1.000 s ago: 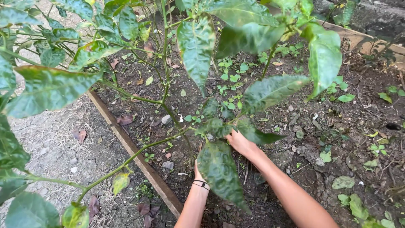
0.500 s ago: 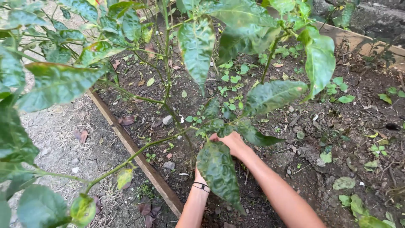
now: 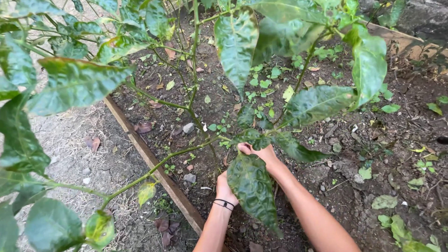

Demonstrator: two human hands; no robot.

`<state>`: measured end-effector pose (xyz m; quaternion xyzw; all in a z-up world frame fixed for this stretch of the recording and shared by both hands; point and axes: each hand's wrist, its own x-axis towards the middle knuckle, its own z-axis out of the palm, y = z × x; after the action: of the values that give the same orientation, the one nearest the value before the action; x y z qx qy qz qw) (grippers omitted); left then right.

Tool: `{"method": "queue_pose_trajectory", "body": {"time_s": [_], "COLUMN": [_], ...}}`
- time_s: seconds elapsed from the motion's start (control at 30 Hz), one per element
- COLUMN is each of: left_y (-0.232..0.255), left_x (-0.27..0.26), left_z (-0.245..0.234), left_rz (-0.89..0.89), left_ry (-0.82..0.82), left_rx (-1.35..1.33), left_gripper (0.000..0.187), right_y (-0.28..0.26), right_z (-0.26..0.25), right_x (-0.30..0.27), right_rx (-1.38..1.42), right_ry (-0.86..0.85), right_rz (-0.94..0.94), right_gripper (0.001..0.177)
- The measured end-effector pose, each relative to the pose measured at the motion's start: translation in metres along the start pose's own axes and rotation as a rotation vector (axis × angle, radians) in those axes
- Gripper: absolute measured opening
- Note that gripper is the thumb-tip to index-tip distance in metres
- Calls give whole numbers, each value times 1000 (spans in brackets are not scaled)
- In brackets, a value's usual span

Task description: Manually weeding and tending to a garden bed by pulling small weeds and clearing debris.

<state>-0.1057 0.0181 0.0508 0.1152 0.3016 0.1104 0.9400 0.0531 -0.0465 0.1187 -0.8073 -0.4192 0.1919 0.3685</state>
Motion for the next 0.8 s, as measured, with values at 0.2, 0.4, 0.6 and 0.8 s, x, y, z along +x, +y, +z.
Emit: {"method": "queue_pose_trajectory", "body": {"time_s": [0.2,0.4,0.6,0.8], "left_y": [-5,-2,-4,-27], "left_x": [15,-14,-48,-23], "left_z": [-22,10,18,-87], "left_rz": [18,59,24,-6], "left_ry": [-80,-72,81,12], "left_rx": [-66,-31,10,-79], "left_gripper": [37,37,38,33], "right_y": [-33,-49,-58,-18], "right_z": [-31,-41,-32,46], "right_x": [-23,-31,-15,-8], "right_rx": [29,-36,-118,-82], "right_ry": [-279,-396,-376,-344], "right_rz": [-212,-68,145,-323], "right_gripper": [28,31,30,33]}}
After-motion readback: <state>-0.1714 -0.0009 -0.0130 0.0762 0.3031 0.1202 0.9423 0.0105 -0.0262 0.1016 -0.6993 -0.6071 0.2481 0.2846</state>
